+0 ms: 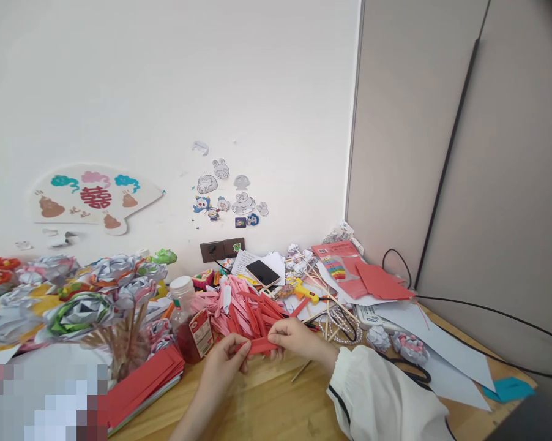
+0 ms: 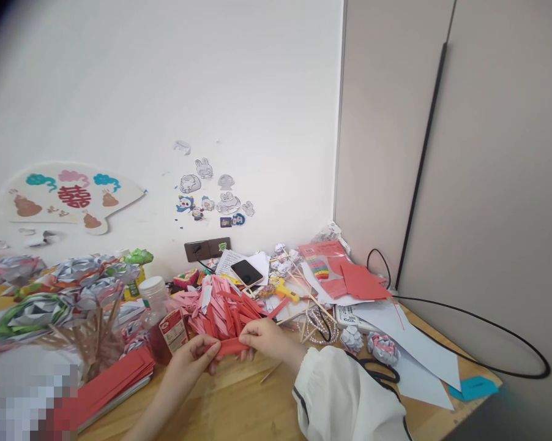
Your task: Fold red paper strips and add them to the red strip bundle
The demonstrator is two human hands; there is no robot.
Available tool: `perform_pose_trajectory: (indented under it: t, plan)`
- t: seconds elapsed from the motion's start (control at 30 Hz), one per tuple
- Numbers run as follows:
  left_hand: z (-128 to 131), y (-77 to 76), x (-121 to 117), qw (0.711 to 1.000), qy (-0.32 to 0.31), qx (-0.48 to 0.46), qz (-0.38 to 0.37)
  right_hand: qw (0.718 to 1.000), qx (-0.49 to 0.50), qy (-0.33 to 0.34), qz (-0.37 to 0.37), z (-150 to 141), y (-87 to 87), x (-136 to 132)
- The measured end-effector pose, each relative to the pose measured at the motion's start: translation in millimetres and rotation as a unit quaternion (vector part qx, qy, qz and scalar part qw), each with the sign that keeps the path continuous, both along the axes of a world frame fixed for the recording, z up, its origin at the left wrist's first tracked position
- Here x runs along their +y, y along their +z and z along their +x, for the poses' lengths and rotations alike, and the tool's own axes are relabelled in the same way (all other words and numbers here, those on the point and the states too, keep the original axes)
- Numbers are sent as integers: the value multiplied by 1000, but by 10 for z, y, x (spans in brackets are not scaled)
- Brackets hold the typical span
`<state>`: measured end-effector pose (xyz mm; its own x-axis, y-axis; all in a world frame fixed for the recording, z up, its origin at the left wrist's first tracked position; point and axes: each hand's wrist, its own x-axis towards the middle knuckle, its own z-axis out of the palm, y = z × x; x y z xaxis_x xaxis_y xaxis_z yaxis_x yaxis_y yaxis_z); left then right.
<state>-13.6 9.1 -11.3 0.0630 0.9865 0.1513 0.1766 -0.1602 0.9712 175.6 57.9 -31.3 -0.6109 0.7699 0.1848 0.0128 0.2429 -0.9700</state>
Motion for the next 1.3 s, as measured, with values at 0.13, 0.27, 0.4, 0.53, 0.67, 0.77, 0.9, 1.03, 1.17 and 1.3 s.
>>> perform_pose_trajectory:
  t: [0.13, 0.27, 0.4, 0.53, 0.67, 0.77, 0.9, 1.03, 1.17, 1.3]
  plan:
    - [-14, 22, 9, 999, -3, -21, -24, 1000, 4, -6, 15, 24, -37, 34]
    - [-17, 5, 31, 998, -6, -34, -57, 1000, 4, 0, 23, 4, -49, 13]
    - [-18, -11, 45, 996, -10, -56, -64, 999, 23, 22, 35, 14, 3, -18]
    - [-7, 15, 28, 996, -5, -64, -66, 998, 36, 29, 47, 34, 43, -31]
    - [8, 41, 18, 995, -1, -70, -67, 998, 34, 24, 48, 28, 55, -45]
    - [8, 40, 23, 995, 0, -73, -62, 998, 40, 20, 42, 21, 62, -58]
    - [1, 31, 26, 997, 5, -60, -54, 998, 36, 16, 42, 23, 63, -71]
    - [26, 20, -2, 999, 11, -32, -34, 998, 1, -18, 60, -14, 26, -88]
    - [92, -4, -37, 999, -14, -1, -29, 995, -40, -47, 73, -94, -17, -127]
    - [106, -13, -38, 998, -43, 13, -41, 994, -72, -29, 74, -89, 9, -141]
